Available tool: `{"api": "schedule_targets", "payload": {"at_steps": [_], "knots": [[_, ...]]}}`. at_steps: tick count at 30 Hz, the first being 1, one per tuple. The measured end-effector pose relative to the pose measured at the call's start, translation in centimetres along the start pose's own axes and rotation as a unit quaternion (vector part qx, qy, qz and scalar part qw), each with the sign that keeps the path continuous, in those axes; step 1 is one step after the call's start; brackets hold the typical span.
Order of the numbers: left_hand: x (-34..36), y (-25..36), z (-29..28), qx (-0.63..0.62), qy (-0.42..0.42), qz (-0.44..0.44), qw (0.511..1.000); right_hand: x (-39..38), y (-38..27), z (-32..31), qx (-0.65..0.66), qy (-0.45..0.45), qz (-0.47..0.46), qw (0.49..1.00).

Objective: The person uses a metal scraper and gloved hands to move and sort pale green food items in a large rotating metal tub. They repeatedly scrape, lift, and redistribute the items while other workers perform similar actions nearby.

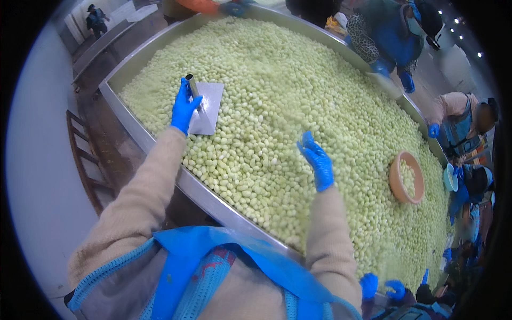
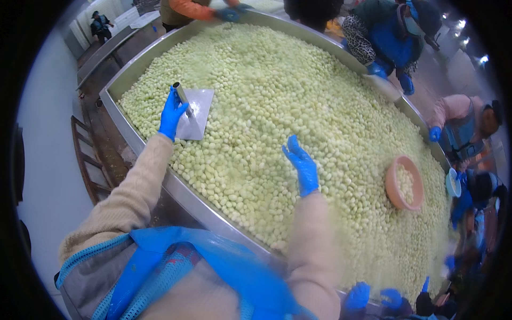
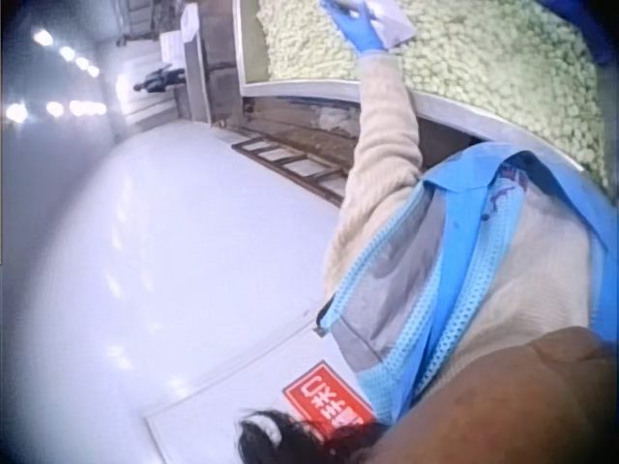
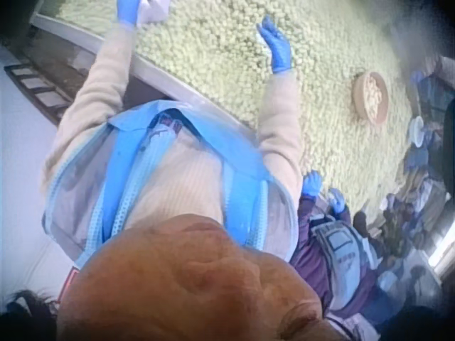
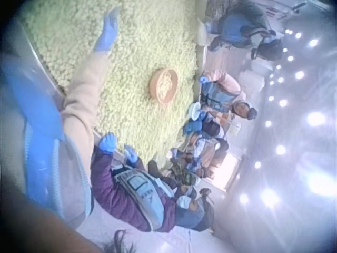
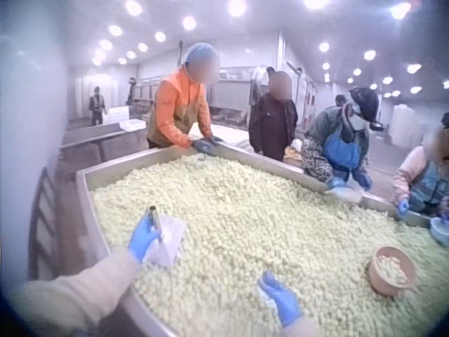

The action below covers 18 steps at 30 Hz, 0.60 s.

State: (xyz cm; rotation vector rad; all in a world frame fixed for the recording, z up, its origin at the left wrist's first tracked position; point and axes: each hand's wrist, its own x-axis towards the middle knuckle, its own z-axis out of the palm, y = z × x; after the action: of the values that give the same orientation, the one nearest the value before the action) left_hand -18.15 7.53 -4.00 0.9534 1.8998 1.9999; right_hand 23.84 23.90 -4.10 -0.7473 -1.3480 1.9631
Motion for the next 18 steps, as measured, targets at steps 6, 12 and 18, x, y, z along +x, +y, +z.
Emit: {"api": "schedule_targets", "payload": {"at_steps": [6, 12, 18], "knots": [[4.7, -3.0, 1.4, -0.084, -0.003, -0.063, 0.994, -14.9, -6.1, 2.4, -0.092, 0.097, -0.009, 0.991], [5.5, 0.2, 6.6, -0.088, -0.079, -0.125, 0.985, -27.6, 2.9, 2.6, -0.103, 0.296, -0.092, 0.945], [4.9, 11.8, 18.1, -0.206, -0.375, -0.002, 0.904, -25.7, 3.5, 6.4, -0.552, 0.357, -0.068, 0.75]]}}
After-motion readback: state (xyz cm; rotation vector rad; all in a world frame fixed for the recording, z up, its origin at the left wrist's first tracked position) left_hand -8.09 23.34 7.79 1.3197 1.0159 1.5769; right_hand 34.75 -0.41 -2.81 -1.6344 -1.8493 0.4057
